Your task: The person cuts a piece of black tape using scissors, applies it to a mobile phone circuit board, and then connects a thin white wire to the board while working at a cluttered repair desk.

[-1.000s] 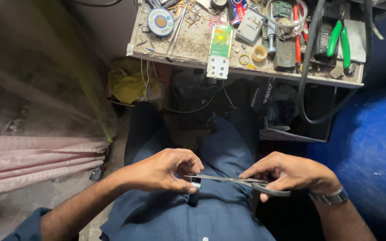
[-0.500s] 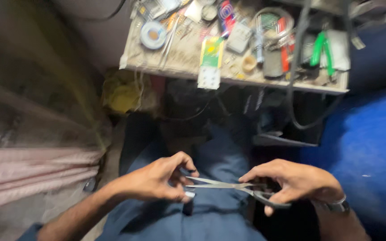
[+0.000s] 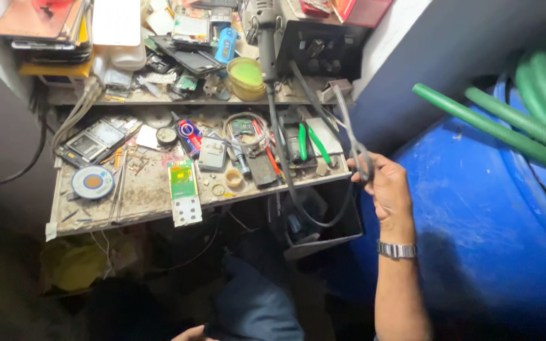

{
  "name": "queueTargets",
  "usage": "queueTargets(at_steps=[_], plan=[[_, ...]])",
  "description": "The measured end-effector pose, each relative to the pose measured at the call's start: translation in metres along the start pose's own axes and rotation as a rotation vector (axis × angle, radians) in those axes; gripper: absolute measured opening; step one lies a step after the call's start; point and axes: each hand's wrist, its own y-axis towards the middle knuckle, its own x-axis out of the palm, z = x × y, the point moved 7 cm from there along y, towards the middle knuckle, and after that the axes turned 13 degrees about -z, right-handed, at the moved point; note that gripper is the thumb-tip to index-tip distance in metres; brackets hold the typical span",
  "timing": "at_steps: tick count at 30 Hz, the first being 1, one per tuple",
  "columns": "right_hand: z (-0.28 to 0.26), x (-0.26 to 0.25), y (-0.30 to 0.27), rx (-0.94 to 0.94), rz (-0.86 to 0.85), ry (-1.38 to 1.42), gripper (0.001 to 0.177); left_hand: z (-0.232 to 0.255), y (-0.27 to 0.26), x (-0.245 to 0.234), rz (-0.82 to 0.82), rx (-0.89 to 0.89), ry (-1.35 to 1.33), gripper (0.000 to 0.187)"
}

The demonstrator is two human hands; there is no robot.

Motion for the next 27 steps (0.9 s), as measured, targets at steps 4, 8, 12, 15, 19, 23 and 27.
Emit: queueTargets(at_steps=[4,8,12,15,19,23,27], plan=[[0.006,0.008,0.01,0.0,-0.009,-0.18,0.026,0.018,0.007,-0.01,0.064,0.174,-0.028,0.055],[-0.011,0.015,0.0,-0.073,0.007,-0.284,0.023,0.053,-0.015,-0.023,0.047,0.481,-0.06,0.051],[-0.026,0.023,-0.018,-0.025,0.066,-0.492,0.023,0.106,-0.032,-0.023,0.203,0.51,0.226,0.058],[-0.026,0.034,-0.018,0.065,0.151,-0.749,0.022,0.18,-0.035,0.028,0.349,0.325,0.779,0.079],[-0.033,0.056,0.01,-0.004,0.177,-1.1,0.024,0.285,-0.02,0.124,0.307,0.496,1.033,0.094],[-0.057,0.095,0.011,-0.295,0.192,-1.395,0.018,0.332,-0.009,0.166,0.33,0.607,1.147,0.089],[-0.078,0.153,-0.031,-0.527,0.065,-1.2,0.009,0.345,0.004,0.183,0.311,0.663,1.222,0.086]])
